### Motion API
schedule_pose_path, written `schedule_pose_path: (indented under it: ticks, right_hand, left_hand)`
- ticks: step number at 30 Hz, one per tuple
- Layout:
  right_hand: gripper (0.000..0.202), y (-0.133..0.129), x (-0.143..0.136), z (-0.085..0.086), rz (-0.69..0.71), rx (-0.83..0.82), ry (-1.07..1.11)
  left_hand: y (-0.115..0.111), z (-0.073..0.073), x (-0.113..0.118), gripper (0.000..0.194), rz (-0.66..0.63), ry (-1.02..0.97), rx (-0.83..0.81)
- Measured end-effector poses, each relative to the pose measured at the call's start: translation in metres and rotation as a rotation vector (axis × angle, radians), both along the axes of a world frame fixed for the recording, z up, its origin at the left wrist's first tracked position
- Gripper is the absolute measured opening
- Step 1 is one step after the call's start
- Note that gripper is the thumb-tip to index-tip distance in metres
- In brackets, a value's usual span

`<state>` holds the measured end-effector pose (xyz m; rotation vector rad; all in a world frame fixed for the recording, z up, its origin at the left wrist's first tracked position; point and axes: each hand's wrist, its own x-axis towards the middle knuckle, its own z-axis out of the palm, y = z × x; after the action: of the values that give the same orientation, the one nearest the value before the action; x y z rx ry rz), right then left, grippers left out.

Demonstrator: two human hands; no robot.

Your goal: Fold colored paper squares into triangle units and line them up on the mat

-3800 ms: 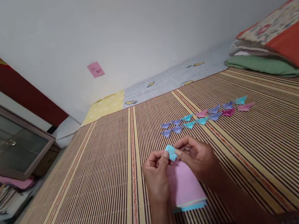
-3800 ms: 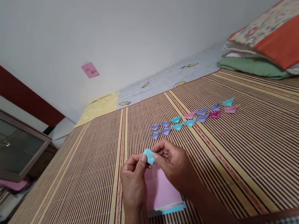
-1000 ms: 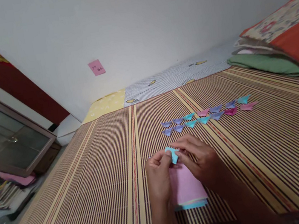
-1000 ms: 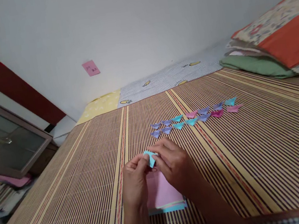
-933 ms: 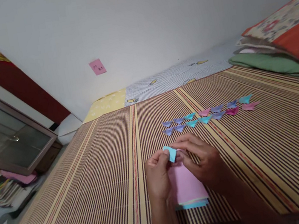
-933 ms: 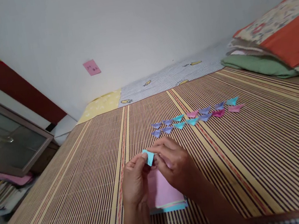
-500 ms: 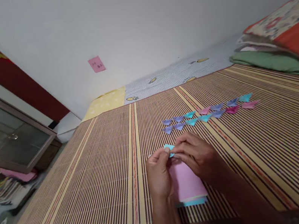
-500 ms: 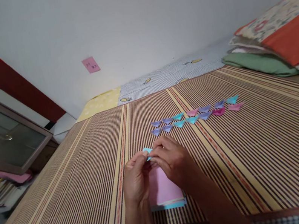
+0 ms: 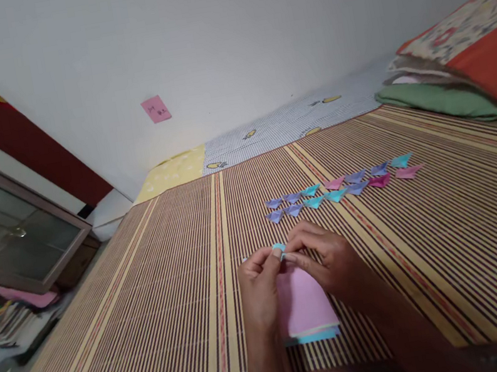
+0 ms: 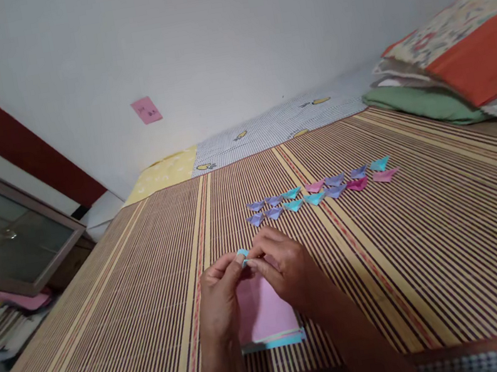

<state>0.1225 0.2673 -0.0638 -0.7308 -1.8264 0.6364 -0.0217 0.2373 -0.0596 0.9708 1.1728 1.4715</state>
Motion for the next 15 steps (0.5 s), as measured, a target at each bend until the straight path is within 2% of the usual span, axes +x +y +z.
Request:
schedule_pose_path:
  ticks: [3,8,12,15]
  right_hand:
    - [0.014,0.0,0.002,0.001,0.004,-0.063,0.009]
    - [0.014,0.001,0.004,0.001,0.002,-0.073,0.018]
    - [0.014,0.002,0.005,0.001,-0.004,-0.084,0.018]
    - [0.014,0.001,0.005,0.002,0.002,-0.08,0.033]
  left_hand:
    - [-0.001,0.001,0.0,0.019,-0.007,0.098,0.016]
    - [-0.003,0.002,-0.002,0.026,-0.039,0.169,0.058]
    - [-0.004,0.007,-0.002,0.022,-0.15,0.107,0.029]
    - [-0.005,0.011,-0.001,0.023,-0.167,0.069,0.022]
